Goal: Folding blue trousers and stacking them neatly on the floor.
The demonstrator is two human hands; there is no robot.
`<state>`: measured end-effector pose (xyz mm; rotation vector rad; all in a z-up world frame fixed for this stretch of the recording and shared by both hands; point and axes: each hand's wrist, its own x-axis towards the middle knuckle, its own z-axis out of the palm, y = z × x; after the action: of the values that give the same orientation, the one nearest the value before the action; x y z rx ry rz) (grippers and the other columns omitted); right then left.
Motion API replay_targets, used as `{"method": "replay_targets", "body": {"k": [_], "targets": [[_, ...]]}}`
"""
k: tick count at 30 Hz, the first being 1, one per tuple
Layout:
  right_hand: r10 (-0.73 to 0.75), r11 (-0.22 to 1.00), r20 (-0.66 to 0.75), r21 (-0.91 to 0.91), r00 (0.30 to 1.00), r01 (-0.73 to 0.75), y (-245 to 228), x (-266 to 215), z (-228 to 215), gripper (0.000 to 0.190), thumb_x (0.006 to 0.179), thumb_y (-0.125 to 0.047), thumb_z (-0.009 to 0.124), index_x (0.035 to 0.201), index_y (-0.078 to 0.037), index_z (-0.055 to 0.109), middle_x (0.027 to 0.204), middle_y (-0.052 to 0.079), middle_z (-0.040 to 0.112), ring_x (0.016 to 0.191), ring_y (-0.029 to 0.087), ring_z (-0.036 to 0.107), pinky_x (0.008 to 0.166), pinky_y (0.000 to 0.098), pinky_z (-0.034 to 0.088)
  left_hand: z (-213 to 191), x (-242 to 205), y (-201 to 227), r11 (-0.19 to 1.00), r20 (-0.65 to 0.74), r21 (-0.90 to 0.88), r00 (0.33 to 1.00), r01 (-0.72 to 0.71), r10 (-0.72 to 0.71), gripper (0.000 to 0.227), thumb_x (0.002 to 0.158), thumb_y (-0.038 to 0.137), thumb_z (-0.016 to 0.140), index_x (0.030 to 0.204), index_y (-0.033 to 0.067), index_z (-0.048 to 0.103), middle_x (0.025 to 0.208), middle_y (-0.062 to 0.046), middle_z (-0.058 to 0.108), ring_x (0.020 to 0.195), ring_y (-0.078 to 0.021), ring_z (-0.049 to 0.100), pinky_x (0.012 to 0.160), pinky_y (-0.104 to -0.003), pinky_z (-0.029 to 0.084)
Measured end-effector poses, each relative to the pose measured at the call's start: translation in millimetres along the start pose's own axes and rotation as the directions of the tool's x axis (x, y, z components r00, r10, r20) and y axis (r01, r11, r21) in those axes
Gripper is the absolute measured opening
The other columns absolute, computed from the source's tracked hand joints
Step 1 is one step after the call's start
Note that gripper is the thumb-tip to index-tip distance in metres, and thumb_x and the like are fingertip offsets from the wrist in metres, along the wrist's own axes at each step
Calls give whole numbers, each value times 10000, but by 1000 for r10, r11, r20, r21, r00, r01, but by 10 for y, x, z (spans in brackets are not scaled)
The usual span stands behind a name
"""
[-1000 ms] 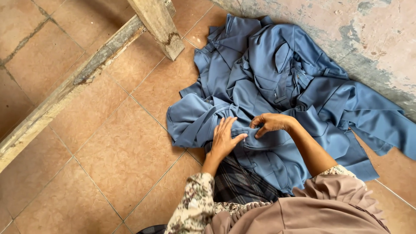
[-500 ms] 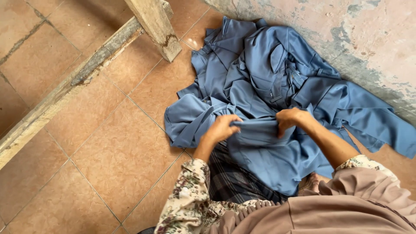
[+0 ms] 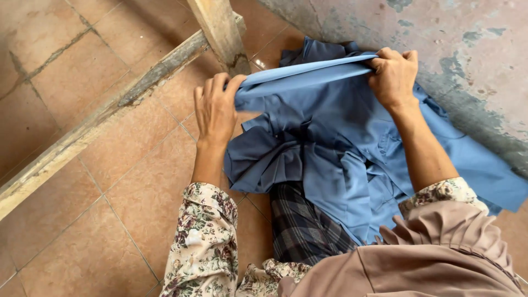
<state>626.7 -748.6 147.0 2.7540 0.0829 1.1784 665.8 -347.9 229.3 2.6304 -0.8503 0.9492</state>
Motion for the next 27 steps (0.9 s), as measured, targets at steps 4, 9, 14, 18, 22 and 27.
{"method": "replay_targets", "body": {"k": [4, 9, 14, 18, 22, 27], "targets": [[-40, 998, 83, -50, 996, 45, -444, -568, 593, 142, 723, -284, 758, 729, -286, 617, 859, -98, 605, 854, 107, 637, 835, 336, 412, 470, -932, -633, 980, -60, 183, 994, -80, 93, 245, 1028, 118, 515, 1221, 248, 589, 1093, -51, 521, 993, -225, 544, 766, -362, 392], [-306, 937, 380, 281, 873, 206, -1548, -2079, 1185, 81, 757, -209, 646, 682, -229, 623, 791, -40, 546, 666, 224, 622, 670, 421, 441, 1194, -2847, -1065, 937, 184, 317, 979, -146, 91, 93, 958, 222, 608, 993, 305, 627, 1006, -24, 582, 855, -203, 561, 688, -347, 425], [-224, 939, 554, 343, 802, 24, -2227, -2297, 995, 99, 825, -163, 604, 763, -135, 677, 943, 26, 570, 829, 285, 630, 668, 414, 415, 1301, -3864, -973, 954, 264, 300, 962, -8, -75, 124, 966, 217, 562, 1023, 321, 600, 983, -10, 549, 842, -191, 548, 660, -330, 419], [-238, 941, 504, 331, 831, 69, -2536, -2095, 873, 168, 836, -152, 575, 767, -103, 720, 1222, 61, 550, 913, 288, 620, 585, 397, 462, 1276, -4021, -1084, 923, 221, 365, 952, 121, -212, 120, 983, 224, 556, 1021, 333, 588, 1046, -18, 563, 890, -198, 551, 691, -332, 427], [-310, 927, 516, 350, 799, 133, -2972, -2105, 991, 178, 854, -187, 558, 777, -144, 714, 1206, 21, 568, 946, 266, 593, 626, 397, 459, 968, -4118, -1435, 868, 187, 457, 934, 192, -305, 99, 974, 242, 585, 993, 338, 582, 1028, 2, 569, 882, -189, 553, 708, -326, 446], [-446, 875, 623, 454, 642, 166, -3867, -2171, 984, 182, 900, -230, 596, 890, -189, 772, 1236, 1, 588, 1057, 274, 544, 723, 443, 518, 473, -4690, -1858, 752, 151, 609, 894, 252, -422, 136, 1021, 191, 528, 932, 293, 516, 957, 7, 530, 857, -201, 544, 719, -345, 434]]}}
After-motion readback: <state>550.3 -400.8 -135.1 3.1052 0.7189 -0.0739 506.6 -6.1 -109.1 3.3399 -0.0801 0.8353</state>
